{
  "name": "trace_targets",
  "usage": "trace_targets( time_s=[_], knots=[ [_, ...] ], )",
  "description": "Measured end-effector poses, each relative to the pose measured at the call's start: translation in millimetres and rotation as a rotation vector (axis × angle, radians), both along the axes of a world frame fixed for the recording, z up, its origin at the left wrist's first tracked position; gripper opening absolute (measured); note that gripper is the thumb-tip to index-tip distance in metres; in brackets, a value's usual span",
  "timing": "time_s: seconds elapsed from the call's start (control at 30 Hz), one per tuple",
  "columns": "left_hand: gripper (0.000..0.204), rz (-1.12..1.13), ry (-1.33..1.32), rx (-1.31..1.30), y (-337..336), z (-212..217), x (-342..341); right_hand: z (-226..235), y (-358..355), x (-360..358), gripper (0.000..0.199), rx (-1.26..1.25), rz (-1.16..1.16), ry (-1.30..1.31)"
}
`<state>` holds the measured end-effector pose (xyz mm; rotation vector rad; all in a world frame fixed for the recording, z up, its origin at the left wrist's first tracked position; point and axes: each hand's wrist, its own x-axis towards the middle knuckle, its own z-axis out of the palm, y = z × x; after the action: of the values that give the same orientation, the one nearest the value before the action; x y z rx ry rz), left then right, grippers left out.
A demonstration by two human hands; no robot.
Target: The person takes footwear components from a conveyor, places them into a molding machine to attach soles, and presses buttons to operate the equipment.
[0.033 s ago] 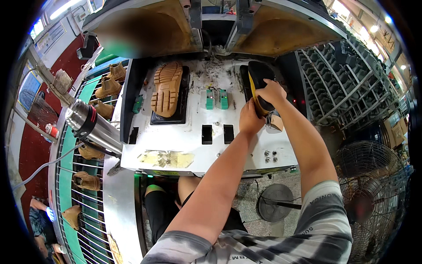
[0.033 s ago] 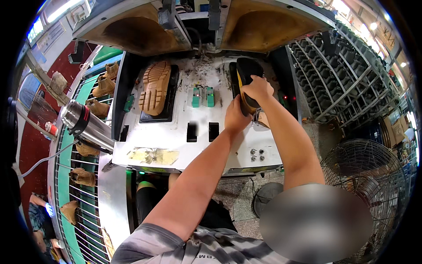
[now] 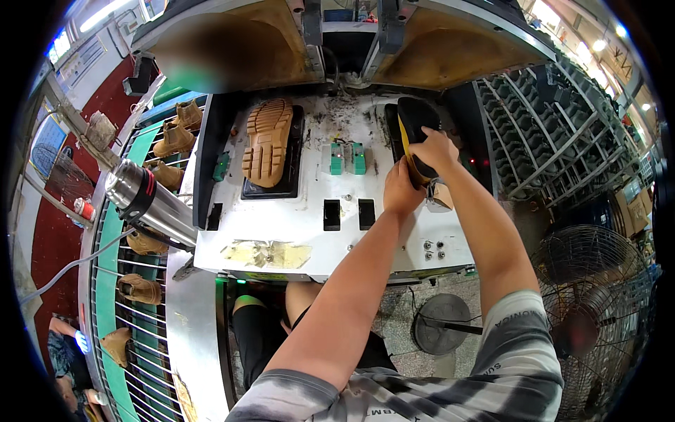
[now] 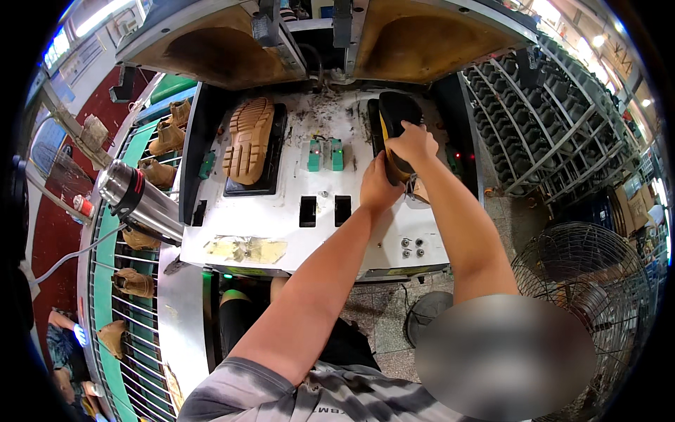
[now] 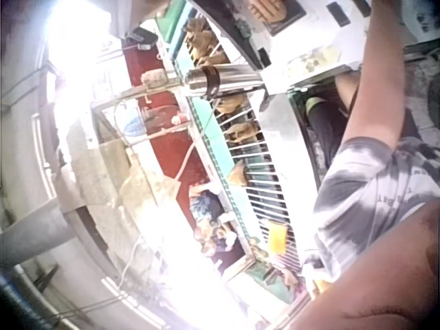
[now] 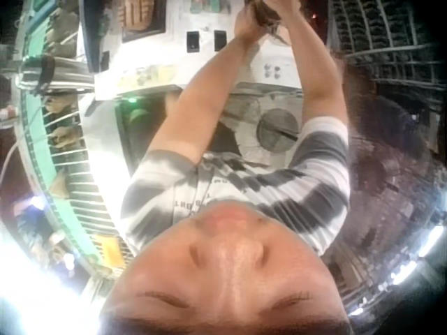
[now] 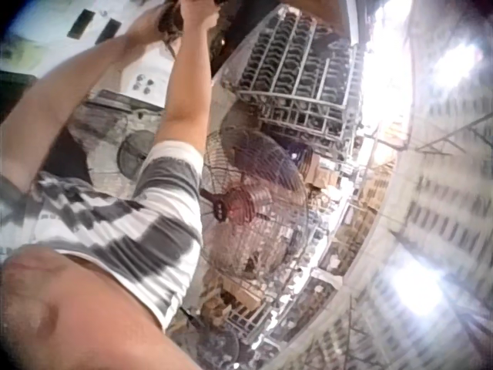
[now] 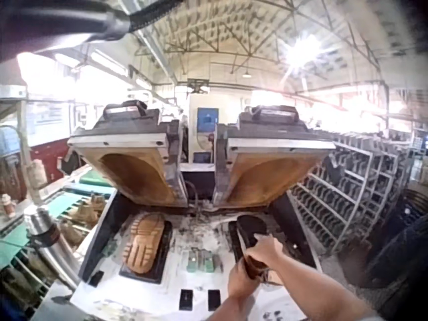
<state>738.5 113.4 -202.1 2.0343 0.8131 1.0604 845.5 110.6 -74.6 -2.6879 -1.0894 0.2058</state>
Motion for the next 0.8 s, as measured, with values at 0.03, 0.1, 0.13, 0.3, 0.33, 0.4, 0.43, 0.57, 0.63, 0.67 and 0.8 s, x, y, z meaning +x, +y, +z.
trace_targets(
  time_s=[0.03,0.1,0.13,0.3,0.33,0.4,0.43,0.57,0.63,0.67,0.8],
  knots=[
    [0.087,-0.010,0.012,-0.011,-0.1,2.4,-1.0,-4.2,1.7,-3.4,0.079,0.017,0.003,-0.027],
    [0.086,-0.048,0.013,-0.014,-0.3,7.8,-0.4,-10.4,-3.5,-5.3,0.078,0.040,-0.007,-0.087],
    [0.086,-0.071,0.012,-0.015,-1.7,10.3,0.0,-9.9,-6.7,-4.0,0.075,0.042,0.010,-0.093],
    [0.095,-0.002,0.104,0.069,-0.5,14.4,-9.2,-36.4,-55.3,-30.1,0.042,0.863,0.387,-0.376],
    [0.095,0.004,0.086,0.109,-0.7,12.1,-6.5,-36.1,-84.7,-52.6,0.029,0.949,0.434,-0.232],
    [0.095,-0.017,0.114,0.157,-7.1,16.7,-5.4,-103.8,-164.6,-84.1,0.014,1.105,0.496,-0.135],
    [0.094,-0.030,0.138,0.169,-9.8,20.1,-5.9,-115.6,-194.9,-109.5,0.008,1.177,0.568,-0.198],
    [0.086,-0.047,0.166,0.214,-10.4,19.3,7.0,-260.7,-277.6,-180.5,0.006,0.939,0.078,0.486],
    [0.081,-0.015,0.135,0.224,-5.7,11.3,7.2,-370.6,-273.4,-150.4,0.013,0.617,-0.127,0.616],
    [0.078,-0.023,0.116,0.195,-6.6,8.3,8.0,-406.2,-273.5,-140.0,0.021,0.446,-0.225,0.676],
    [0.073,-0.027,0.060,0.161,-8.7,15.0,10.9,-382.2,-158.4,-71.6,0.042,0.766,-0.045,0.073]
  ],
)
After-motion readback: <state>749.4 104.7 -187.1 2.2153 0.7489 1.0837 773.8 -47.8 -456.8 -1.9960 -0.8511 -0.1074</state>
